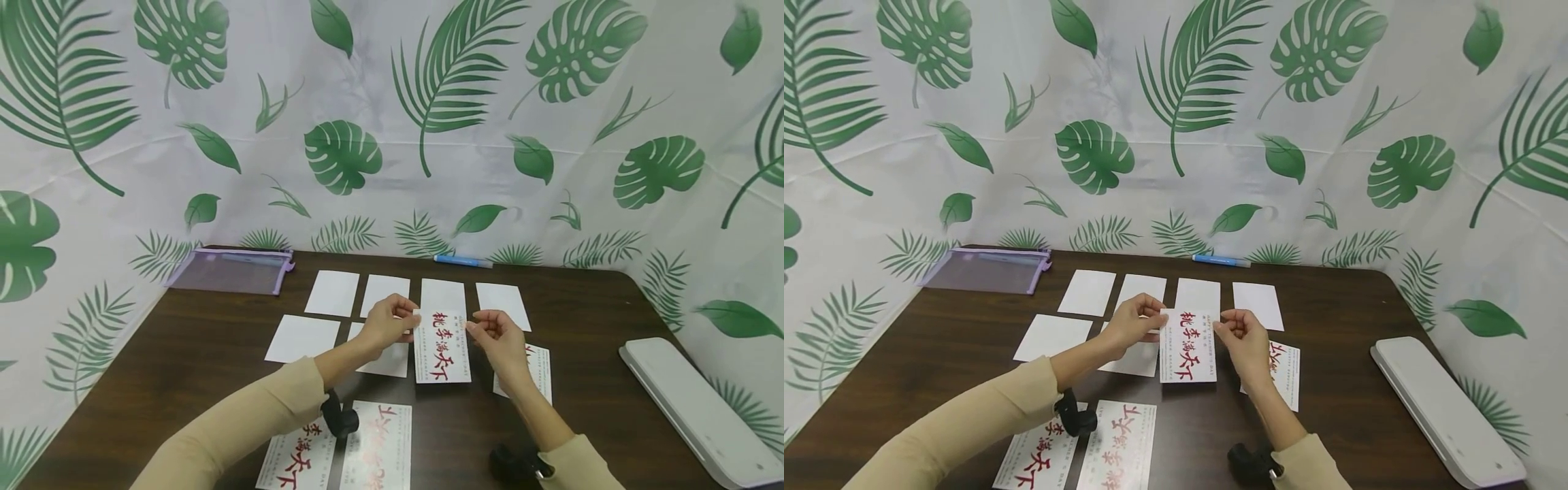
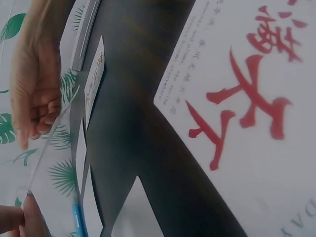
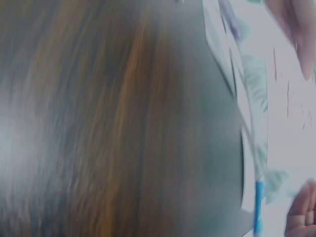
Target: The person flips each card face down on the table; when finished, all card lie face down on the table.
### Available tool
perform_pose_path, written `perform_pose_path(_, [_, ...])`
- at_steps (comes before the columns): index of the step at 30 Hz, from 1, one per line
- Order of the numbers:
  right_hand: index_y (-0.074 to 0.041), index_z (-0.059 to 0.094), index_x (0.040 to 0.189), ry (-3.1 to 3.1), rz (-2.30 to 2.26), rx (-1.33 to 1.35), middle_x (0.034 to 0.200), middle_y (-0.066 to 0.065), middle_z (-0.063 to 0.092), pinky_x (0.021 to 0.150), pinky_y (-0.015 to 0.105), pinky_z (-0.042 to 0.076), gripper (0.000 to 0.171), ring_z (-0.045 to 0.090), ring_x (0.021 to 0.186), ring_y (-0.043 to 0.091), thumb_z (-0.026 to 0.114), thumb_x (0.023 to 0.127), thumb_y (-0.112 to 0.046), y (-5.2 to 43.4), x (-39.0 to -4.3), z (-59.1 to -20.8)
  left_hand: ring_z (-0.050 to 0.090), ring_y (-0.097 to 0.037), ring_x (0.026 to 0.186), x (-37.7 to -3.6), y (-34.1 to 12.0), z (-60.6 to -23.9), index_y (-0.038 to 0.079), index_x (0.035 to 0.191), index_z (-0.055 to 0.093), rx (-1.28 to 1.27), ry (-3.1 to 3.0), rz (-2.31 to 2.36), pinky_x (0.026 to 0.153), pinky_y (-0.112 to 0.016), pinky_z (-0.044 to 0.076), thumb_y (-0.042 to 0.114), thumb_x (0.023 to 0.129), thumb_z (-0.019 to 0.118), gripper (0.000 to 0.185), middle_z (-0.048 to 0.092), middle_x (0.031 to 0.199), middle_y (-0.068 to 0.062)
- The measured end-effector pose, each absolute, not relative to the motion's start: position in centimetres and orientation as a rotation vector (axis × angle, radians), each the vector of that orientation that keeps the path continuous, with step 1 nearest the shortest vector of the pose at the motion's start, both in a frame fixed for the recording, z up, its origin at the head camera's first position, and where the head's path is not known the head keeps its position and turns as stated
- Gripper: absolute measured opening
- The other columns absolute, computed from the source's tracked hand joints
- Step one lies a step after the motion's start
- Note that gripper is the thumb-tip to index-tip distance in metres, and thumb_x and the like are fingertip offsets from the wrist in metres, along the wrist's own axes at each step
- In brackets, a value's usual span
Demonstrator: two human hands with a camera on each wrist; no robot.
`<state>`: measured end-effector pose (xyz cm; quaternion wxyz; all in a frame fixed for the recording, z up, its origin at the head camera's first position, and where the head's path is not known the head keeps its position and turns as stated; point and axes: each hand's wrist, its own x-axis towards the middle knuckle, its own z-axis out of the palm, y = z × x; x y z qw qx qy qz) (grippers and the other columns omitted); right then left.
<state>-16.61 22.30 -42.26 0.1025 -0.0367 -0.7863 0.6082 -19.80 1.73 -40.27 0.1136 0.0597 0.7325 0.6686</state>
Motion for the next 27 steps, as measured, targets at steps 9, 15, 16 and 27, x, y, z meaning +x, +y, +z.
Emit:
perform_pose_path(9, [-0.004,0.065,0.088,-2.383,1.274,0.351,0.071,0.001,0.058,0.054,0.017,0.044,0.023,0.050,0.061,0.004,0.081,0.071,-0.005,17.9,-15.4,-42.7,0.059,-0.013,0.072,-19.5,2.9,-39.9,-0.005,0.105,0.052,0.142,2.171,2.096,0.064,-0.027,0.057,0.004,0.090,0.056,0.018,0.056,0.102,-0.015])
perform_pose_path(15, [-0.006,0.061,0.086,-2.327,1.109,0.430,0.071,0.001,0.054,0.053,0.019,0.045,0.029,0.050,0.061,0.007,0.082,0.066,-0.001,17.1,-15.1,-42.5,0.059,-0.018,0.075,-19.1,3.5,-39.3,-0.005,0.104,0.051,0.123,2.130,2.158,0.064,-0.027,0.057,0.008,0.092,0.054,0.018,0.054,0.098,-0.011])
perform_pose_path(16, [-0.005,0.061,0.086,-2.308,1.071,0.447,0.071,0.001,0.055,0.053,0.019,0.045,0.029,0.050,0.062,0.007,0.081,0.067,0.002,17.1,-15.1,-42.3,0.059,-0.019,0.076,-19.0,3.6,-39.2,-0.004,0.104,0.051,0.122,2.117,2.169,0.064,-0.027,0.057,0.008,0.092,0.054,0.018,0.053,0.097,-0.010])
perform_pose_path(27, [0.000,0.062,0.090,-2.093,0.789,0.493,0.073,0.007,0.055,0.054,0.015,0.041,0.025,0.052,0.062,0.012,0.073,0.070,0.012,18.8,-16.0,-40.1,0.064,-0.027,0.096,-18.9,3.6,-37.4,-0.003,0.110,0.050,0.465,2.191,2.239,0.071,-0.032,0.057,0.015,0.091,0.060,0.028,0.059,0.108,-0.019])
